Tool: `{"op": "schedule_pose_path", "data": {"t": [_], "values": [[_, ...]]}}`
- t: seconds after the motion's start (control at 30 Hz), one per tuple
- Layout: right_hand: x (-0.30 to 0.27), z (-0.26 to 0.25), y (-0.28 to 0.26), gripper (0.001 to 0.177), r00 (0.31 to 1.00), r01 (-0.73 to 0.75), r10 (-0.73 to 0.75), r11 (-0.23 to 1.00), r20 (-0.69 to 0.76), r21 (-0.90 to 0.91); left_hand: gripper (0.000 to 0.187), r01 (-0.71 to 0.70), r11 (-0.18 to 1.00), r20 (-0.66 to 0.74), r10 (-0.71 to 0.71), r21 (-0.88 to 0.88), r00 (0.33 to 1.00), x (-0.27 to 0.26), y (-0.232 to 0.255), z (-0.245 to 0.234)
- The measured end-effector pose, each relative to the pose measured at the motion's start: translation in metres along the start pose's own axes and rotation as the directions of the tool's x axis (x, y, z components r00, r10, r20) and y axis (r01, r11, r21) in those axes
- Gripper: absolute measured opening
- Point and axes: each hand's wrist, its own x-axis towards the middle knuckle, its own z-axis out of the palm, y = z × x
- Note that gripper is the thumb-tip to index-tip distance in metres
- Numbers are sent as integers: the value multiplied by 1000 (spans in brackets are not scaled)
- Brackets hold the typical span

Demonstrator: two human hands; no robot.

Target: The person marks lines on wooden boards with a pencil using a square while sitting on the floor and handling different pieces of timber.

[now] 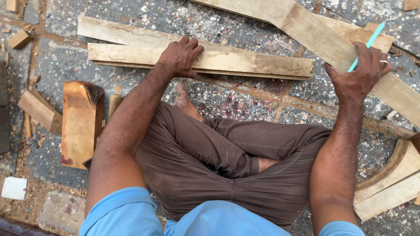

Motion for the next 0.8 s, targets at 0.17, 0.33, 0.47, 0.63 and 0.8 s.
{"op": "schedule_pose_path", "data": {"t": [0.17, 0.33, 0.47, 0.63, 0.8], "values": [[-5, 6, 15, 77, 1000, -11, 9, 998, -20, -69, 89, 98, 992, -49, -102, -74, 994, 0, -34, 4], [-11, 4, 22, 78, 1000, 8, -7, 995, 4, -103, 88, 242, 962, -248, -266, -124, 931, -48, -77, 8], [-11, -1, 10, 78, 996, -21, 21, 1000, 84, 2, 87, 382, 896, -183, -425, -228, 887, -108, -93, 22], [-11, -17, -40, 78, 929, -111, 62, 987, 365, 114, 90, 527, 797, -350, -604, -296, 716, -219, -111, 76], [-17, -9, -101, 91, 790, -55, -27, 992, 612, 116, 81, 705, 606, -380, -790, -368, 481, -323, -138, 134]]}}
